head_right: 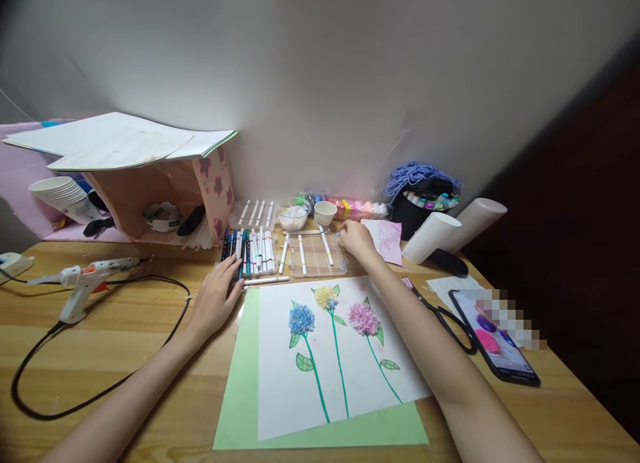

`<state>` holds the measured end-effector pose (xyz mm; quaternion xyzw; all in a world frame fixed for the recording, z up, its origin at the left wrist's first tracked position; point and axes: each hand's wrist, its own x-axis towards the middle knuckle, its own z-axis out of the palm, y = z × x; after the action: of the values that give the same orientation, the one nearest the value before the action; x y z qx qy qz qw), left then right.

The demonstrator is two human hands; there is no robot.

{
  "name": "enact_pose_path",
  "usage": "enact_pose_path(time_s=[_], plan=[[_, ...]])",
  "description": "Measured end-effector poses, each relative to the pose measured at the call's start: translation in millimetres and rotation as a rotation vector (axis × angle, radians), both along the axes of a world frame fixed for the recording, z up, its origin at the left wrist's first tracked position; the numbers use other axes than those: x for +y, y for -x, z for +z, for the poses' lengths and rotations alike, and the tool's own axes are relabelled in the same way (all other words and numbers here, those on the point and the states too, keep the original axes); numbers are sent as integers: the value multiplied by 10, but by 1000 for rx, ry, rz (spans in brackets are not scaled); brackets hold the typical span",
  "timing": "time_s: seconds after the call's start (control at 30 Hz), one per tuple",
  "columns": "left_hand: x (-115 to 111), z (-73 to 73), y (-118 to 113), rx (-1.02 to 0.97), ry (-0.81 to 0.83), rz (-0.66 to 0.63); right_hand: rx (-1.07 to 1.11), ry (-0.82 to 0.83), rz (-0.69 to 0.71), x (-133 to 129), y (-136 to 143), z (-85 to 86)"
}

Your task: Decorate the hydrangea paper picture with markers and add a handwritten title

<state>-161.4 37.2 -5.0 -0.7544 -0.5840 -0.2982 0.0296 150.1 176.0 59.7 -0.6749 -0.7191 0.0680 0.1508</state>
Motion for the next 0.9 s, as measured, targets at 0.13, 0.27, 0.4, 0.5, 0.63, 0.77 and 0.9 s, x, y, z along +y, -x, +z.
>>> enact_pose_path(time_s=[0.13,0.27,0.4,0.5,0.63,0.77,0.9], plan=[[-1,14,-5,-2,-8,-2,-25,102,38,-9,-57,-214],[-21,34,-14,4,-16,58,-57,95,47,-19,77,-355],[-27,14,-21,23,4,97,-75,-14,77,-123,288,-314],[-33,-1,-39,57,37,31,-62,-102,247,-284,526,-253],[-51,12,-67,78,60,-17,3,-156,629,-430,881,-249],[-58,23,-65,67,60,27,94,-231,903,-424,1157,-290],[-57,15,-47,32,50,134,44,-233,982,-403,1343,-285]])
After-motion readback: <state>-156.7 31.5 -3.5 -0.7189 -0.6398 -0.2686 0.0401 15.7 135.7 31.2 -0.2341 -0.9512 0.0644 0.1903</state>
